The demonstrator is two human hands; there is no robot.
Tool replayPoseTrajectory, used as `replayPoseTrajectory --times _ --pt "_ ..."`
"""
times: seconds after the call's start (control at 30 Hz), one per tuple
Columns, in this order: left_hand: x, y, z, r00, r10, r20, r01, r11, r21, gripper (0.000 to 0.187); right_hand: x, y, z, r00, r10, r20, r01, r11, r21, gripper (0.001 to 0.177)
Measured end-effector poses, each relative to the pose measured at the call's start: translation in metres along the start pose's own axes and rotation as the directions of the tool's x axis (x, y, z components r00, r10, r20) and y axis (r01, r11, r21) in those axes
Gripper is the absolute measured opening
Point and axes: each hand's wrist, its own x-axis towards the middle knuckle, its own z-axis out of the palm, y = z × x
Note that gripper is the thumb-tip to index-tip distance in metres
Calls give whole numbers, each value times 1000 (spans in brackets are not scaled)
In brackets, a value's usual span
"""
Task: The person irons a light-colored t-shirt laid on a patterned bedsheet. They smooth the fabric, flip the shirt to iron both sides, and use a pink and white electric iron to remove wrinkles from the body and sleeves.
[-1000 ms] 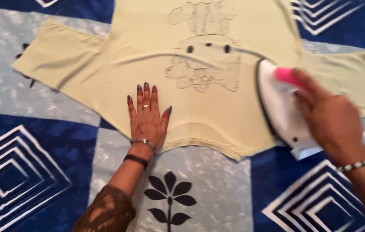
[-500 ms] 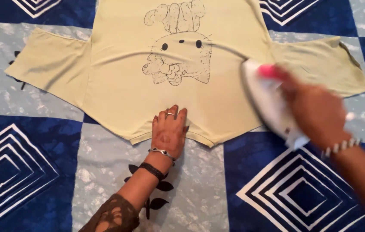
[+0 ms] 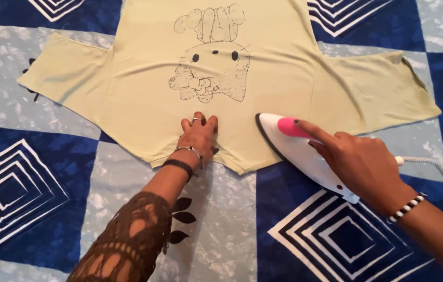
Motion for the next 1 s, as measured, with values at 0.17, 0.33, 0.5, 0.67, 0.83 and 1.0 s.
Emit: replayPoseTrajectory --times 0.17,0.33,0.5,0.67,0.83,1.0 --pt "11 1 -6 998 -51 27 50 997 52 42 50 13 -4 976 188 -112 -189 982 4 49" --pt "21 -8 1 987 -117 114 114 993 28 44 76 18 -4 976 177 -129 -162 980 119 47" --pt "24 -17 21 998 23 64 -38 970 241 40 40 -11 4 998 -40 57 32 991 131 54" --pt "45 -7 22 974 32 223 -101 946 307 44 28 -26 7 1000 2 -18 -1 997 78 55" --pt "68 6 -13 845 -2 534 -321 797 512 56 76 -16 7 962 162 -221 -131 980 149 45" --pt "57 9 -37 898 59 436 -274 851 448 49 90 -28 5 975 164 -153 -129 968 214 43"
